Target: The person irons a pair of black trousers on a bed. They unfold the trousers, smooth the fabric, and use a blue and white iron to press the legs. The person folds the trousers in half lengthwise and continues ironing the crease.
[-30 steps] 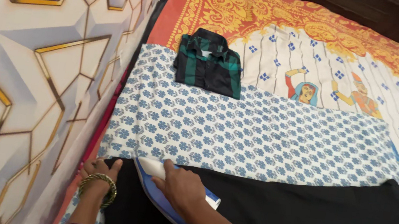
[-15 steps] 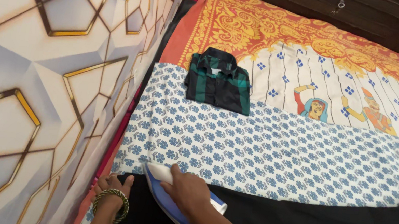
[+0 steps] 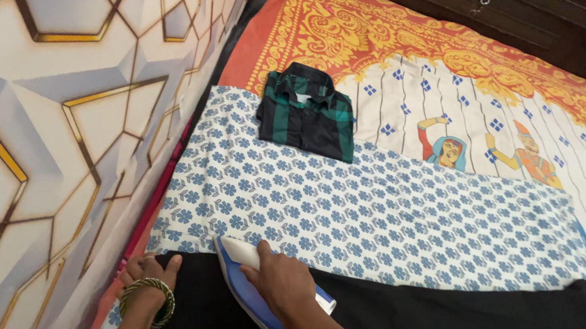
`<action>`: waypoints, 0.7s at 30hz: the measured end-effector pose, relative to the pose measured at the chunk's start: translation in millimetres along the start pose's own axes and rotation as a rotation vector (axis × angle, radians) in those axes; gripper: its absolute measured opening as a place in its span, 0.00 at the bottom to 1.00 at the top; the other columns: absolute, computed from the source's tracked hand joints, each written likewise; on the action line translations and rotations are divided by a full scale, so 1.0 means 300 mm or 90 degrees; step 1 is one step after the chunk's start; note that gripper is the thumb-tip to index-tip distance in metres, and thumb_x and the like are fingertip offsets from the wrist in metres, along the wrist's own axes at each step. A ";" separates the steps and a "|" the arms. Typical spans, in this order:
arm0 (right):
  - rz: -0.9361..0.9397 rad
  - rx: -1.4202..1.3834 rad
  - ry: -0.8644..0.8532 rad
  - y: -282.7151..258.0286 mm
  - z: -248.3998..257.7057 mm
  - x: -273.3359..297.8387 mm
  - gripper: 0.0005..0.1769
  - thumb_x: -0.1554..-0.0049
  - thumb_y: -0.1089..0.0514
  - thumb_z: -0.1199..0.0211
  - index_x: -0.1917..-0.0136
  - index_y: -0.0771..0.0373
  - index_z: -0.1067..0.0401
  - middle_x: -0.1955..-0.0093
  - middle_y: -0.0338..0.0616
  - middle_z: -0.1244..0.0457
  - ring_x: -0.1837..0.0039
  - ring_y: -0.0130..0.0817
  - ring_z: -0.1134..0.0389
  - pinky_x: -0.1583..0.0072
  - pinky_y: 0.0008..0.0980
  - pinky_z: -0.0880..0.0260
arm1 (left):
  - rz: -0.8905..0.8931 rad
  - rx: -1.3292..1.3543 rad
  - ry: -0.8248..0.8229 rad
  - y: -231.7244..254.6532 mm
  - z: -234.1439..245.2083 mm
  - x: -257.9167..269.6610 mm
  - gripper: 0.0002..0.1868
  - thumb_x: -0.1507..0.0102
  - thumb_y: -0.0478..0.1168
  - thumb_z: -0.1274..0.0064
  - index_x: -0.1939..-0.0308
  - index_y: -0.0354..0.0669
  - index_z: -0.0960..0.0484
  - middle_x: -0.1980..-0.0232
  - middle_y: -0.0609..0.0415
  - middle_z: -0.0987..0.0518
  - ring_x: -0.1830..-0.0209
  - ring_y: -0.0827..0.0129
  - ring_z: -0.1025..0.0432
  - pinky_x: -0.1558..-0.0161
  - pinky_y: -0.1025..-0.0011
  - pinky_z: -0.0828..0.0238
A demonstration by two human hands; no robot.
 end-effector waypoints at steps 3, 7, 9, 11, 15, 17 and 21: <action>0.005 -0.003 0.006 -0.010 0.016 -0.047 0.30 0.36 0.34 0.48 0.41 0.63 0.38 0.65 0.54 0.32 0.60 0.53 0.27 0.58 0.47 0.25 | 0.013 -0.009 -0.002 0.018 0.020 0.021 0.47 0.39 0.76 0.56 0.24 0.57 0.41 0.20 0.56 0.50 0.19 0.53 0.60 0.27 0.44 0.59; -0.010 -0.023 -0.012 0.004 0.016 -0.054 0.30 0.36 0.34 0.48 0.40 0.63 0.38 0.65 0.54 0.31 0.60 0.53 0.27 0.57 0.47 0.26 | 0.022 -0.017 -0.023 0.024 0.048 0.037 0.46 0.37 0.75 0.58 0.23 0.55 0.42 0.20 0.55 0.50 0.20 0.54 0.57 0.28 0.44 0.55; -0.002 -0.034 0.008 0.026 0.024 -0.032 0.31 0.37 0.34 0.47 0.38 0.62 0.39 0.63 0.54 0.32 0.59 0.53 0.27 0.58 0.47 0.25 | 0.038 -0.023 -0.018 0.034 0.065 0.051 0.46 0.37 0.74 0.56 0.23 0.55 0.42 0.21 0.53 0.49 0.19 0.55 0.58 0.28 0.45 0.55; -0.004 -0.042 0.016 0.074 0.020 0.003 0.31 0.38 0.34 0.46 0.37 0.62 0.39 0.63 0.54 0.32 0.59 0.52 0.27 0.58 0.48 0.25 | 0.042 -0.022 0.000 0.041 0.088 0.069 0.46 0.38 0.73 0.55 0.23 0.55 0.42 0.21 0.52 0.47 0.19 0.55 0.57 0.28 0.45 0.55; -0.027 -0.023 0.000 0.238 0.011 0.094 0.30 0.37 0.33 0.47 0.39 0.61 0.38 0.63 0.53 0.31 0.59 0.52 0.27 0.56 0.47 0.26 | 0.056 -0.009 0.060 0.062 0.137 0.138 0.45 0.38 0.72 0.52 0.25 0.50 0.37 0.21 0.49 0.42 0.19 0.54 0.52 0.28 0.46 0.53; -0.047 0.000 -0.009 0.307 0.017 0.124 0.31 0.37 0.32 0.48 0.39 0.61 0.38 0.64 0.53 0.31 0.59 0.52 0.27 0.56 0.46 0.26 | 0.102 -0.019 0.095 0.099 0.180 0.190 0.47 0.38 0.71 0.52 0.25 0.46 0.37 0.22 0.46 0.41 0.21 0.52 0.50 0.30 0.46 0.51; -0.069 0.003 -0.022 0.371 0.014 0.164 0.33 0.37 0.31 0.51 0.36 0.61 0.40 0.64 0.53 0.32 0.59 0.51 0.27 0.57 0.45 0.25 | 0.001 -0.241 0.263 0.248 0.330 0.404 0.39 0.32 0.67 0.60 0.27 0.45 0.37 0.18 0.48 0.44 0.17 0.57 0.54 0.28 0.49 0.53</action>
Point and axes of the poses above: each hand's wrist, its own x-axis away from the middle knuckle, its own z-axis out of the back of the hand, y = z × x, the point moved 8 cm from there along -x, towards the middle knuckle
